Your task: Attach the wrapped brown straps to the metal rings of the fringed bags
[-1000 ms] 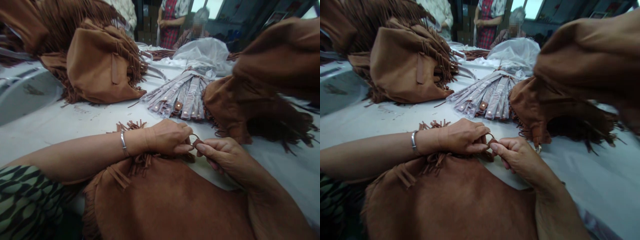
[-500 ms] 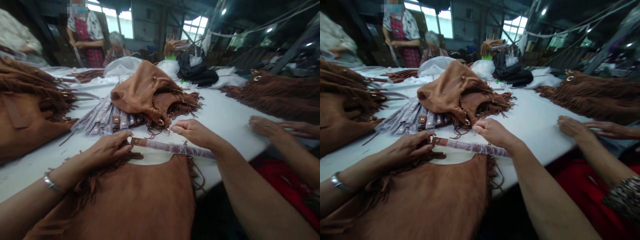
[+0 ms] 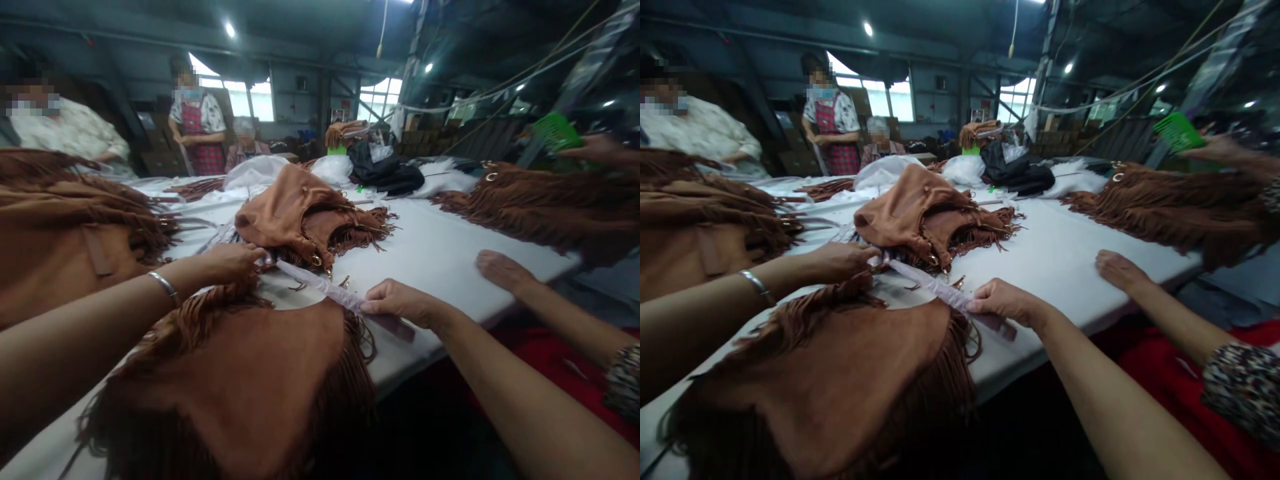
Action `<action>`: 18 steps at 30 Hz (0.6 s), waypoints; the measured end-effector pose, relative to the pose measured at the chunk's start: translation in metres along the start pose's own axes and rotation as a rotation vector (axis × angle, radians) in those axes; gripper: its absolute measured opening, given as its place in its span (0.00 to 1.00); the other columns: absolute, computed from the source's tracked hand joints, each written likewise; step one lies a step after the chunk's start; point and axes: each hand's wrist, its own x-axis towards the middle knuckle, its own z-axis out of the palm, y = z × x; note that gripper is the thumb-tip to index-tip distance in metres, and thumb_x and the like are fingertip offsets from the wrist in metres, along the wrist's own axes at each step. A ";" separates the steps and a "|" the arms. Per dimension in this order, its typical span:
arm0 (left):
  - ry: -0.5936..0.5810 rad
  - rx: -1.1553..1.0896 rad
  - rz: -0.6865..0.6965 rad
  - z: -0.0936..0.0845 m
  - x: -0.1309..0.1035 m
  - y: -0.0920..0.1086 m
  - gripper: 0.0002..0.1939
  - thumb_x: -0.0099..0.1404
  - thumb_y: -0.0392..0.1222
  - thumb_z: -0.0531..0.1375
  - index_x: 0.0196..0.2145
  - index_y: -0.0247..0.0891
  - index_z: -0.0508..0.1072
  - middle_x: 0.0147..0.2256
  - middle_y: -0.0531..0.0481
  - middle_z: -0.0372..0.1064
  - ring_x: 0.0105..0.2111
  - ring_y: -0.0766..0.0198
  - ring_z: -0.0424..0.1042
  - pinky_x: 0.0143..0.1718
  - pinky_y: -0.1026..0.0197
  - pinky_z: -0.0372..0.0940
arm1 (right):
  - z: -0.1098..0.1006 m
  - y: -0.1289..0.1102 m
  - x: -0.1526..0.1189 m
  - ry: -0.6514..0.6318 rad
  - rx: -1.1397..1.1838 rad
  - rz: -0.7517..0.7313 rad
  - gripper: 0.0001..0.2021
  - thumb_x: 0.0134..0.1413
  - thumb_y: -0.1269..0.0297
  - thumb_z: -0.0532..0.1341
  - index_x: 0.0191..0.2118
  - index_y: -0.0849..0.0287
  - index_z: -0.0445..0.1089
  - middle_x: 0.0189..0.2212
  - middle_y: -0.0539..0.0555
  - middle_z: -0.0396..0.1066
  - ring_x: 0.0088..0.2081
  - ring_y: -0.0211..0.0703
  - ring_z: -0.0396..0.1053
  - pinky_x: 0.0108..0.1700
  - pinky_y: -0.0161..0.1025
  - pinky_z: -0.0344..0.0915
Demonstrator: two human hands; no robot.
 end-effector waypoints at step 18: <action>-0.325 -1.558 -0.178 0.002 -0.067 0.145 0.21 0.64 0.52 0.53 0.28 0.29 0.70 0.20 0.47 0.67 0.18 0.67 0.66 0.25 0.63 0.65 | 0.097 -0.051 0.054 0.229 0.796 -0.330 0.06 0.43 0.69 0.68 0.27 0.59 0.70 0.21 0.46 0.71 0.21 0.36 0.68 0.23 0.31 0.66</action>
